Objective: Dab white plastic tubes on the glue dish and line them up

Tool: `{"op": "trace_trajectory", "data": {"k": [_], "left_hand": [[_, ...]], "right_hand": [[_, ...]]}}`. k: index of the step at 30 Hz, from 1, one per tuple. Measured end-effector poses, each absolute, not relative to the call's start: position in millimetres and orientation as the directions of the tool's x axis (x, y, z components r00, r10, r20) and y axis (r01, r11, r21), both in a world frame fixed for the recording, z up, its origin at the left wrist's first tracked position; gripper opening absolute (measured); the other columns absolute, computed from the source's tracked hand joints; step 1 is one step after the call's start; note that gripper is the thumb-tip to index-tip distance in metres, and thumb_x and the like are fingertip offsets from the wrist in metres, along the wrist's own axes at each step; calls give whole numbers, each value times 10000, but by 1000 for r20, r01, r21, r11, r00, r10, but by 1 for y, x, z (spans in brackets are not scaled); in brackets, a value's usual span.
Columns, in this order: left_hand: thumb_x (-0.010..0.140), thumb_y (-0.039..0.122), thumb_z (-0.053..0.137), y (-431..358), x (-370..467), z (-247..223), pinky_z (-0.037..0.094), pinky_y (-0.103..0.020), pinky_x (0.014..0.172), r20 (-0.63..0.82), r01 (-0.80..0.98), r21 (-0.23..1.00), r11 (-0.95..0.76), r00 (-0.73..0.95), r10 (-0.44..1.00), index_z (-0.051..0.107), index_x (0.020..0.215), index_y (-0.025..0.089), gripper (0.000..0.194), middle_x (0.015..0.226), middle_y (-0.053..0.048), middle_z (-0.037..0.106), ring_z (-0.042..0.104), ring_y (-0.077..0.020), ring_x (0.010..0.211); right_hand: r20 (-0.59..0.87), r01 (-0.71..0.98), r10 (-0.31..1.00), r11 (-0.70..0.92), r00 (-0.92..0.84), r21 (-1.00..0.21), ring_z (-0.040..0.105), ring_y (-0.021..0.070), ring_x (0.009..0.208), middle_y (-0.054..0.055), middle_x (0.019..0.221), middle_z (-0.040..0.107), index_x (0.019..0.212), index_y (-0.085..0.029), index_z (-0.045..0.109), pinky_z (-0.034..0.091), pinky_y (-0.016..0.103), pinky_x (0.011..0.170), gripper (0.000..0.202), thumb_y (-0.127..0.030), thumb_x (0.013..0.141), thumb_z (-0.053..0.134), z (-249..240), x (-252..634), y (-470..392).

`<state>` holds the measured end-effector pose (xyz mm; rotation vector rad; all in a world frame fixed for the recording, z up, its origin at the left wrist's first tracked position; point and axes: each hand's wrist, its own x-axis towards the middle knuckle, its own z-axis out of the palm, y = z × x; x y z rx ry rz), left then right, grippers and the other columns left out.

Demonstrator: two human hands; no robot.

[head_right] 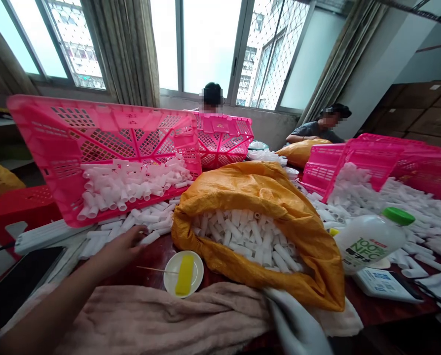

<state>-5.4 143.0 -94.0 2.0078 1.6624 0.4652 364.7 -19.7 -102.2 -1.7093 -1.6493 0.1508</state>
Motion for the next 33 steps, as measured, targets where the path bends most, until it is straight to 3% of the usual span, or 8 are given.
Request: {"op": "trace_trajectory", "data": {"k": [3, 5, 12, 14, 20, 24, 28, 33], "left_hand": [[701, 210, 452, 141, 14, -103, 404, -288, 761, 36, 718, 640, -275, 329, 944, 505, 1013, 190, 318, 1004, -55, 585, 526, -202, 914], [662, 154, 432, 136, 22, -109, 393, -264, 701, 56, 738, 582, -342, 383, 922, 536, 828, 179, 197, 866, -35, 588, 526, -177, 812], [627, 151, 445, 117, 20, -115, 380, -251, 719, 9, 728, 461, -507, 567, 824, 532, 760, 179, 161, 824, -31, 576, 516, -165, 804], [644, 154, 442, 116, 20, -117, 382, -243, 698, -3, 728, 462, -506, 572, 820, 531, 776, 185, 162, 829, -27, 584, 525, -160, 785], [730, 211, 444, 116, 23, -121, 386, -245, 671, 13, 730, 445, -518, 574, 819, 523, 773, 194, 92, 812, -22, 596, 546, -165, 770], [740, 197, 441, 117, 25, -121, 396, -256, 681, 10, 734, 435, -521, 575, 818, 524, 769, 187, 89, 820, -29, 602, 555, -172, 780], [748, 173, 424, 117, 26, -121, 398, -258, 695, 18, 754, 394, -525, 565, 825, 529, 785, 182, 112, 846, -40, 604, 556, -174, 800], [747, 162, 428, 116, 26, -123, 401, -258, 684, 18, 738, 372, -562, 600, 800, 529, 790, 186, 112, 836, -36, 609, 562, -177, 794]], "right_hand": [[310, 836, 926, 338, -214, -432, 561, 182, 961, 64, 1064, 597, 1071, -220, 575, 464, 303, 847, 303, -171, 850, 375, -79, 310, 71], [204, 907, 924, 365, -324, -211, 558, 191, 923, 86, 1018, 603, 1012, -187, 607, 448, 291, 819, 292, -110, 802, 419, -68, 275, 124], [142, 940, 933, 338, -330, -40, 512, 290, 986, 141, 1033, 601, 919, -177, 645, 394, 365, 833, 186, -206, 756, 560, -56, 257, 167], [146, 928, 928, 359, -343, -104, 536, 263, 947, 120, 1012, 610, 928, -170, 628, 411, 352, 820, 189, -254, 794, 525, -51, 269, 147], [184, 663, 920, 378, -346, -646, 564, 189, 1005, 60, 1104, 604, 1143, -212, 506, 465, 320, 864, 293, -312, 893, 390, -85, 266, 99], [298, 704, 897, 440, -325, -557, 554, 199, 999, 85, 1088, 590, 1115, -196, 517, 437, 389, 910, 273, -206, 880, 379, -112, 247, 99], [283, 697, 788, 616, -547, -368, 541, 205, 978, 87, 1089, 579, 1121, -199, 524, 443, 400, 887, 295, -159, 854, 405, -112, 249, 98], [300, 688, 766, 643, -569, -337, 511, 219, 1011, 120, 1127, 548, 1179, -161, 474, 432, 416, 889, 341, -140, 850, 384, -110, 255, 91]]}}
